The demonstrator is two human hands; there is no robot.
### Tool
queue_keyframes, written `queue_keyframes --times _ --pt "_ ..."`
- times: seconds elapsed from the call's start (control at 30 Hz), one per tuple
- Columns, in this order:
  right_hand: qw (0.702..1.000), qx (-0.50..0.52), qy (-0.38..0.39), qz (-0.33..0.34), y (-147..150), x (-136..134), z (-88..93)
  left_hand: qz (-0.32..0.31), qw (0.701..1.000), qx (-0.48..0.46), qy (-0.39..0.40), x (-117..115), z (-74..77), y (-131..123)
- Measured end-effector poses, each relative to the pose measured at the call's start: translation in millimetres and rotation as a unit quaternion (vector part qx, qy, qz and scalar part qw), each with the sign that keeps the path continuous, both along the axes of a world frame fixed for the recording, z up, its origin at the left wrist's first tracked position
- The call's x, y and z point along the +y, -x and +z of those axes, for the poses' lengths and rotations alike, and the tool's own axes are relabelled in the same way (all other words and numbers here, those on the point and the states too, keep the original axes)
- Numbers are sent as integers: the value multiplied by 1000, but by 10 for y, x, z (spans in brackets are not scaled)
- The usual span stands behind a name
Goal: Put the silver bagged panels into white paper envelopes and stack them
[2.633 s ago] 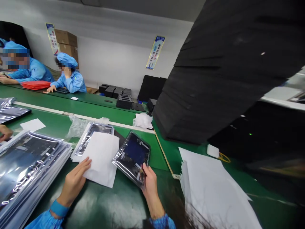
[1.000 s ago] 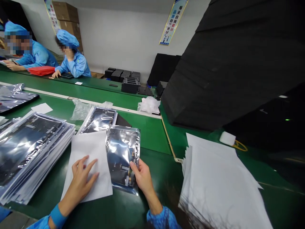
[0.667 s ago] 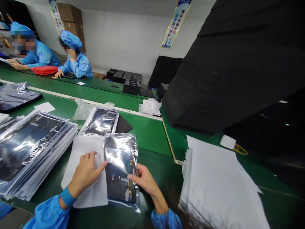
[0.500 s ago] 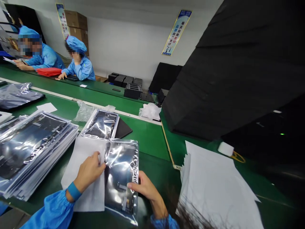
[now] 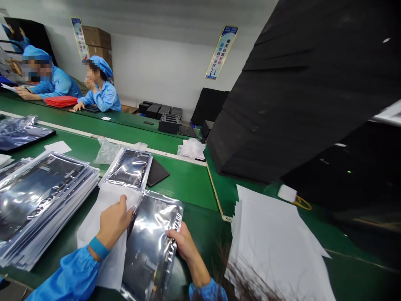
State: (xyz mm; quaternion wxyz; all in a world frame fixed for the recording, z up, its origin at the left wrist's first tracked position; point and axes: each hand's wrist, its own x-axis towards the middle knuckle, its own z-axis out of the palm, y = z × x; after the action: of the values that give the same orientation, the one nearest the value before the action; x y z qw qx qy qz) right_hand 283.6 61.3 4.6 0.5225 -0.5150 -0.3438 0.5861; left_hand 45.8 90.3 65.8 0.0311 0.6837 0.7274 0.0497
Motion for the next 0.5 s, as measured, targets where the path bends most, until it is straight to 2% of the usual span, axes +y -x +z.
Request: queue_keyframes --times 0.13,0.27,0.4,0.5 --pt "999 39 24 12 65 -23 12 -50 995 54 -66 62 54 -75" --pt "998 46 48 -23 91 -15 56 -101 989 52 -95 142 71 -74" --pt "995 61 59 -51 72 -13 91 -92 989 25 -112 205 81 -1" --pt "998 47 28 -38 76 -10 108 -70 990 -10 -120 250 114 36"
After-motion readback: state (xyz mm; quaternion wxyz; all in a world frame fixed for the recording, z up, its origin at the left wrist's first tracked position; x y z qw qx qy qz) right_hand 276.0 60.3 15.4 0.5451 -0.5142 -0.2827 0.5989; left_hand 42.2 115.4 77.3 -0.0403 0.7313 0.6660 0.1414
